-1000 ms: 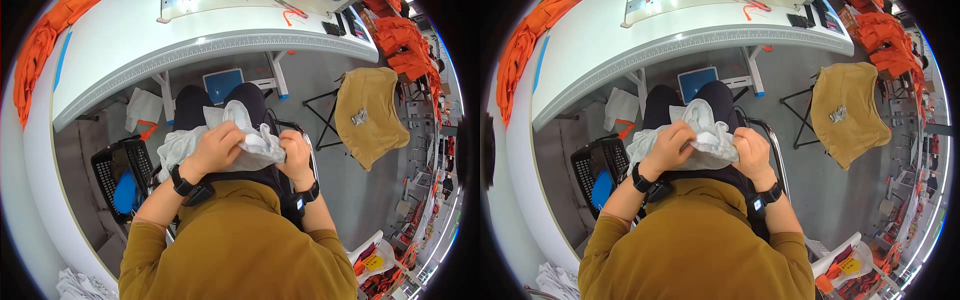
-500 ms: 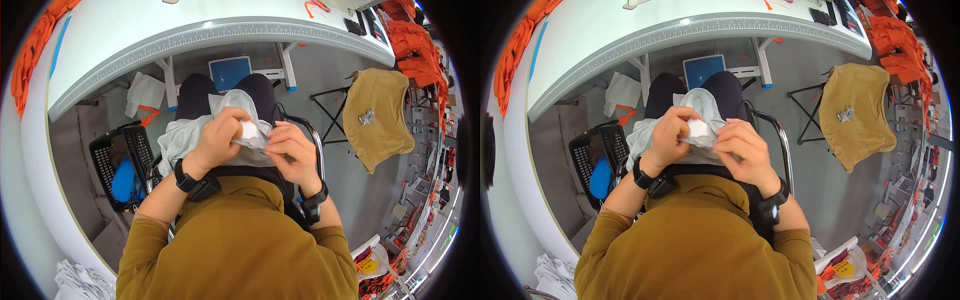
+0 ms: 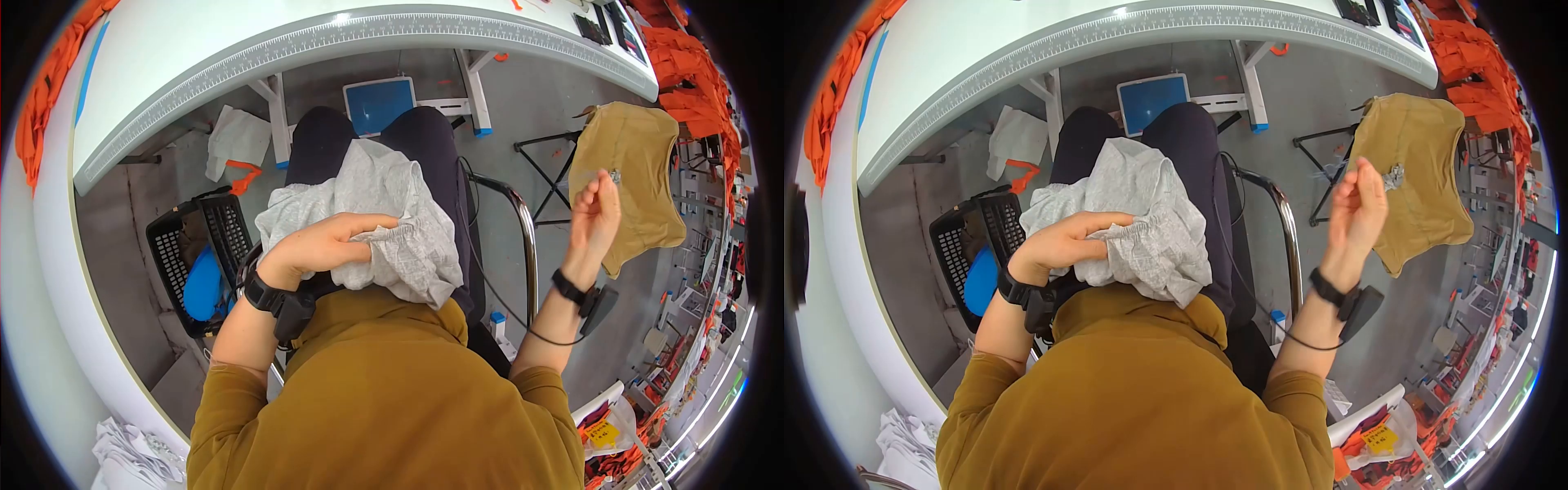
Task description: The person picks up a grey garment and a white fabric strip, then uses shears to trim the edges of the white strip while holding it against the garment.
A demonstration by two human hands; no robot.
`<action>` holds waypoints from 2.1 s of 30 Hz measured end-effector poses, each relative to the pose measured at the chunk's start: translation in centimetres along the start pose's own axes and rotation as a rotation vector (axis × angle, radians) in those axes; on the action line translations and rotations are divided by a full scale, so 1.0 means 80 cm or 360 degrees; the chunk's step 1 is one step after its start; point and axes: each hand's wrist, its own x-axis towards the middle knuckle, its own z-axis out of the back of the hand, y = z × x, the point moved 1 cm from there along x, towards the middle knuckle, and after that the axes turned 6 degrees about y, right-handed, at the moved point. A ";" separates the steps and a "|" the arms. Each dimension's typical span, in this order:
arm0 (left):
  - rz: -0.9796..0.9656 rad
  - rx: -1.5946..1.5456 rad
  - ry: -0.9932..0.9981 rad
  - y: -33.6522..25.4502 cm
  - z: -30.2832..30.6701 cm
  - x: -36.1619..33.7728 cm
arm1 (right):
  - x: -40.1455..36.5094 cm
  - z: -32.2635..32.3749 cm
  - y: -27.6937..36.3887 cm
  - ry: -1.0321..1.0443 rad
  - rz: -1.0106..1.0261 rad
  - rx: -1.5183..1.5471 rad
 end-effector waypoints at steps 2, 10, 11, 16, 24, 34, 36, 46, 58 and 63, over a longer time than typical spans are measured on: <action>-0.0068 -0.0035 0.0017 0.004 -0.005 0.000 | 0.007 0.015 0.002 -0.0081 -0.0034 -0.0479; -0.0316 0.0190 0.0068 0.004 -0.007 0.023 | -0.040 -0.155 -0.019 0.1337 0.0226 -0.1613; -0.0192 0.0281 0.0059 -0.008 -0.008 0.025 | -0.050 -0.175 -0.029 0.1696 0.0265 -0.1292; 0.0068 0.0680 0.0013 -0.043 0.011 0.012 | -0.052 -0.190 -0.027 0.1598 -0.0103 -0.1340; 0.0096 0.1544 -0.0378 -0.066 0.046 -0.066 | -0.053 -0.126 0.032 0.1114 0.0654 -0.1815; 0.0044 0.2065 -0.0827 0.007 -0.003 -0.045 | -0.081 -0.111 -0.042 0.1529 0.0271 -0.1993; 0.0005 0.2003 -0.0872 -0.001 -0.007 -0.042 | -0.076 -0.121 -0.047 0.1447 0.0177 -0.2011; -0.0247 0.2034 -0.1025 -0.025 -0.003 -0.006 | -0.028 -0.156 -0.121 0.1224 -0.0247 -0.1518; -0.0468 0.0977 -0.0717 -0.024 -0.012 0.079 | -0.018 -0.191 -0.032 0.1221 0.0136 -0.1338; -0.0246 0.0876 -0.0861 0.009 0.002 0.064 | 0.055 -0.180 0.001 0.0826 0.0753 -0.1701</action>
